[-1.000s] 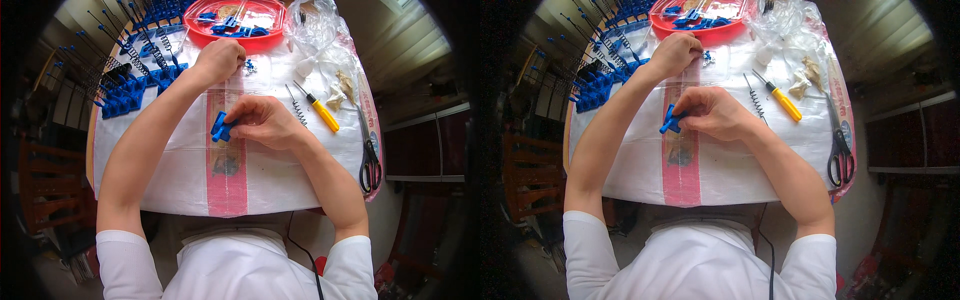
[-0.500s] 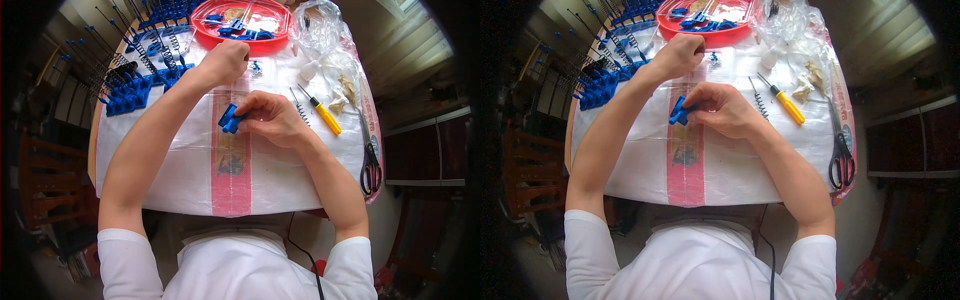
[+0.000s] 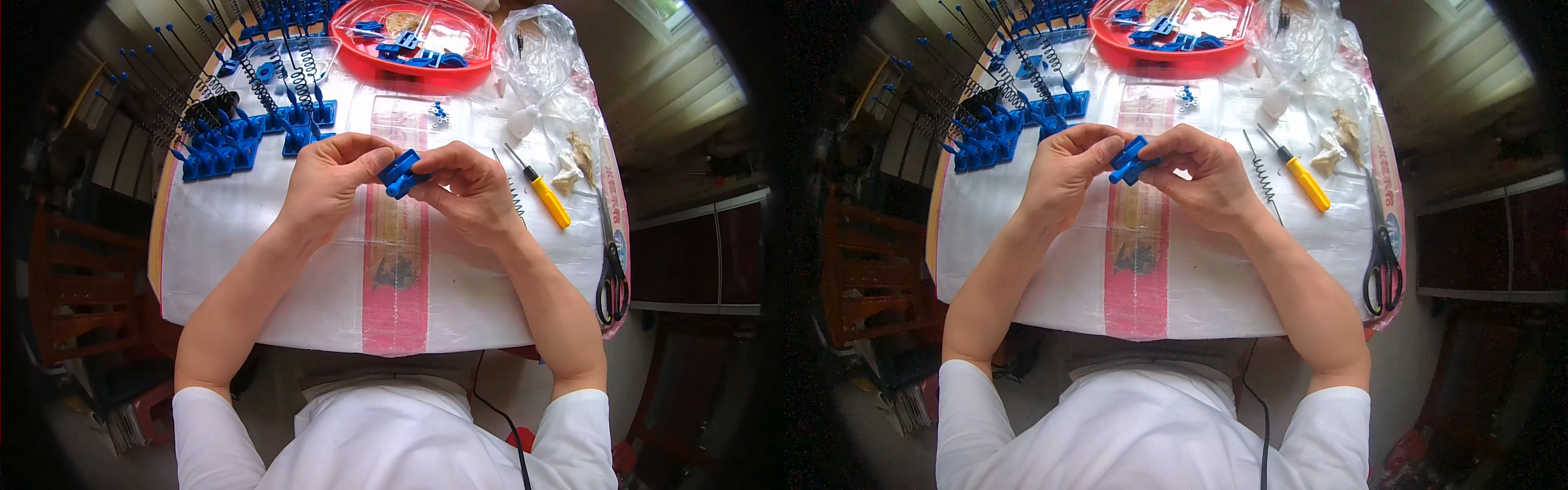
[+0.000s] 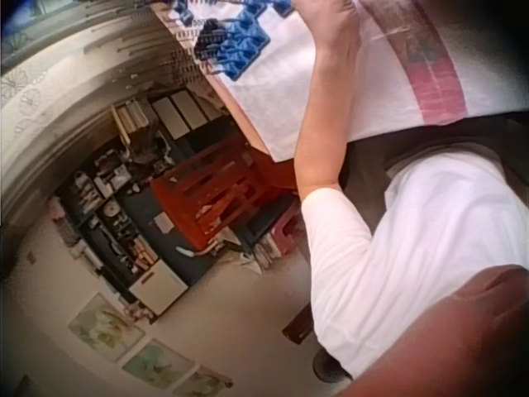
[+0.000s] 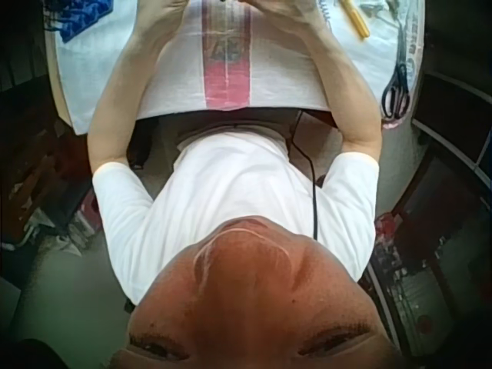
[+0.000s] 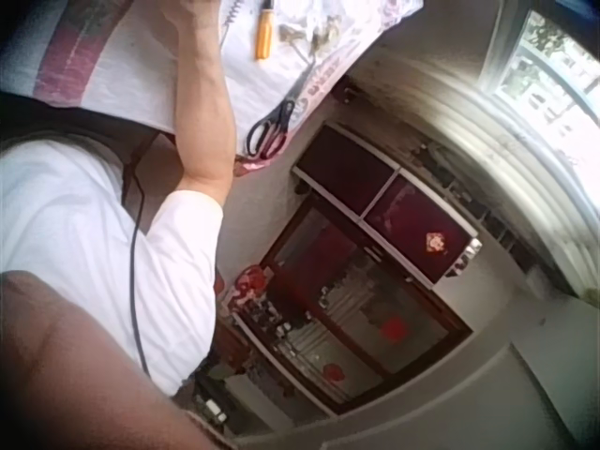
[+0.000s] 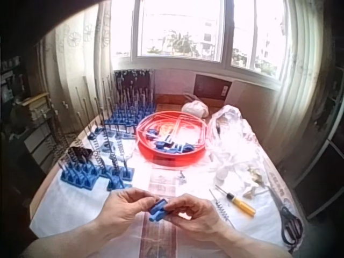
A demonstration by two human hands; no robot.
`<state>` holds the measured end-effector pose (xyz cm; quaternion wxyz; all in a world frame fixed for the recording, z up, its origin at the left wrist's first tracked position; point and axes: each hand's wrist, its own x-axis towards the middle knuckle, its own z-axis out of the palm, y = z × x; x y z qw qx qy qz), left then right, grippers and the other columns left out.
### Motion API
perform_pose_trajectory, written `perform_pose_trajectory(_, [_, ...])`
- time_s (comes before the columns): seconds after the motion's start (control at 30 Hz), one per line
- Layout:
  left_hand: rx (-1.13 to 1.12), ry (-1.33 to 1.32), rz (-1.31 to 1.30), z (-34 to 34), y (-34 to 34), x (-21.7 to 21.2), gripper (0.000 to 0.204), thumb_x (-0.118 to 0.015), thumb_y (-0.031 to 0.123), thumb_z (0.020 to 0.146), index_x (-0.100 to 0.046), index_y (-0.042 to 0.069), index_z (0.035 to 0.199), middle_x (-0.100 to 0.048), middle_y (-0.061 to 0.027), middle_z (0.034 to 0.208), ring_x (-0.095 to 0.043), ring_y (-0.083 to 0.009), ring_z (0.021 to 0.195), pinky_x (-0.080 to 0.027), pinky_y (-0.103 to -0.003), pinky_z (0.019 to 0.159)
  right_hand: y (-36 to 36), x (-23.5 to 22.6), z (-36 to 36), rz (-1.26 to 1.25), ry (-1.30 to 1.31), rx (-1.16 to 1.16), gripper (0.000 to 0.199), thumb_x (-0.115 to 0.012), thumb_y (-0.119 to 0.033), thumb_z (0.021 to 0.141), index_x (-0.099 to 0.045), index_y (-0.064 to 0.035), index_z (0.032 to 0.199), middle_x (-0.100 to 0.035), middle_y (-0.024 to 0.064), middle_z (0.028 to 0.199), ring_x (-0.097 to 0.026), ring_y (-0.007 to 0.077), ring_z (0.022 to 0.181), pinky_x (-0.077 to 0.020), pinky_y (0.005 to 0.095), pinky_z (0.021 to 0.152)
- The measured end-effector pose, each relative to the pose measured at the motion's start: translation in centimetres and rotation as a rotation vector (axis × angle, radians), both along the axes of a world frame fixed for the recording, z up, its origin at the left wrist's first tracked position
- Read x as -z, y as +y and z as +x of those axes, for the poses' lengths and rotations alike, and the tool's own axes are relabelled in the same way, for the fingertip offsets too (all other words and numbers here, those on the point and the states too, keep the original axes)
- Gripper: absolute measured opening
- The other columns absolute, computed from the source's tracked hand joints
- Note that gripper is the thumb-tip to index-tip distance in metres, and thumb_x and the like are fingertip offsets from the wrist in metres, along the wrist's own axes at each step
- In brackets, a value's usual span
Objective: Manually assemble a spring and plastic parts into a mechanical component.
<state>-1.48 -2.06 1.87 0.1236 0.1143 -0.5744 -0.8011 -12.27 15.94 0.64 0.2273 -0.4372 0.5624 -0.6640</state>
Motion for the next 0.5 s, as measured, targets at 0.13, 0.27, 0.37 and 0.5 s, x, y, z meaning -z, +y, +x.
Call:
perform_pose_trajectory(0.13, [0.016, -0.023, 0.125, 0.3, 0.2, 0.7, 0.019, -0.072, 0.012, 0.091, -0.072, -0.002, 0.104, -0.073, -0.0087, 0.094, -0.067, -0.0138, 0.082, -0.055, -0.029, 0.078, -0.1, -0.1, 0.0, 0.018, 0.024, 0.038, 0.023, -0.07, 0.008, 0.086, -0.063, -0.001, 0.106, -0.07, 0.0073, 0.102, -0.069, 0.0144, 0.096, -0.0573, 0.0284, 0.087])
perform_pose_trajectory(0.27, [0.012, 0.013, 0.103, 0.7, 0.4, 1.0, 0.019, -0.068, 0.012, 0.094, -0.071, -0.001, 0.108, -0.073, -0.0089, 0.101, -0.068, -0.0137, 0.09, -0.055, -0.028, 0.084, -0.2, 0.0, -0.1, 0.007, 0.07, 0.04, 0.023, -0.071, 0.008, 0.085, -0.064, -0.0009, 0.105, -0.07, 0.0065, 0.099, -0.07, 0.0138, 0.094, -0.0574, 0.0274, 0.085])
perform_pose_trajectory(0.37, [-0.024, 0.024, 0.097, 0.7, 0.8, 1.1, 0.019, -0.07, 0.012, 0.093, -0.072, -0.001, 0.107, -0.073, -0.0086, 0.099, -0.067, -0.0132, 0.088, -0.054, -0.028, 0.082, -0.3, -0.1, 0.0, 0.022, 0.071, 0.044, 0.024, -0.071, 0.008, 0.084, -0.064, -0.0008, 0.105, -0.071, 0.006, 0.098, -0.07, 0.0137, 0.092, -0.0576, 0.0271, 0.084])
perform_pose_trajectory(0.5, [-0.029, 0.065, 0.068, 0.9, 1.2, 0.8, 0.018, -0.072, 0.013, 0.092, -0.073, 0.0, 0.105, -0.073, -0.0083, 0.096, -0.066, -0.012, 0.084, -0.054, -0.027, 0.08, -0.2, -0.2, 0.1, 0.017, 0.104, 0.065, 0.025, -0.071, 0.008, 0.084, -0.065, -0.0008, 0.106, -0.071, 0.0059, 0.098, -0.07, 0.0136, 0.091, -0.0577, 0.027, 0.084])
